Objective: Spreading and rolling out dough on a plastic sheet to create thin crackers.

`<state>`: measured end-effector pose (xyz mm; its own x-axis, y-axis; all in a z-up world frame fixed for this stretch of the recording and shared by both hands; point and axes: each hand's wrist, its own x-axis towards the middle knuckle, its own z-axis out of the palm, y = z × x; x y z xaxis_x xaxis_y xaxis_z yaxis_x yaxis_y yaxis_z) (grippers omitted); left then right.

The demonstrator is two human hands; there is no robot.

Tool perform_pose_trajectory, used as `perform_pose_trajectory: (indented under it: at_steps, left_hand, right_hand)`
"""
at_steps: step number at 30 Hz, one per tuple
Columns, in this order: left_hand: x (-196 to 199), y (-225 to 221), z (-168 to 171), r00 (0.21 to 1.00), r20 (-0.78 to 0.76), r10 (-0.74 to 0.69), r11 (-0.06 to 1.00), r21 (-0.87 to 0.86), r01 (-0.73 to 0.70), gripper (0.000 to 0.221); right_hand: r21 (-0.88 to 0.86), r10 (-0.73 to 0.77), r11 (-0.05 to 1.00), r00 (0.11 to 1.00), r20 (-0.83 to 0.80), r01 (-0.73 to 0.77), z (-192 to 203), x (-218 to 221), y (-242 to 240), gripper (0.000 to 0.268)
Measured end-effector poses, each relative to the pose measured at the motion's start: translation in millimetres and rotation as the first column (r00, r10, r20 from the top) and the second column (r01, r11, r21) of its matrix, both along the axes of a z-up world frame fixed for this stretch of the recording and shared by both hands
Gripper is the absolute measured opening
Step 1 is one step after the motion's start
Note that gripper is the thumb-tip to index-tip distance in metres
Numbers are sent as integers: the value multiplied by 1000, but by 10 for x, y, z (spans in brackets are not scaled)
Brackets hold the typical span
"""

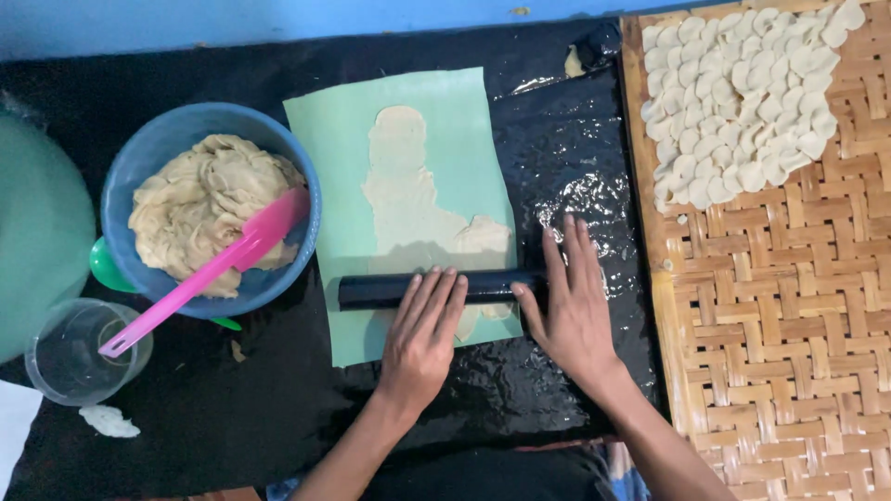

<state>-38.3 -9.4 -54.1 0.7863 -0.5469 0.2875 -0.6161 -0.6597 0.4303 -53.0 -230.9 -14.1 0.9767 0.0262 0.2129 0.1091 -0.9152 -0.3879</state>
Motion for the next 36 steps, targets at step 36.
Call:
perform_pose_trajectory:
  at_steps: [36]
  left_hand:
    - [1400, -333, 182, 994, -71, 85, 995, -41, -88, 37]
  right_hand:
    - [136, -270, 961, 922, 277, 241, -307, 2053, -438, 42]
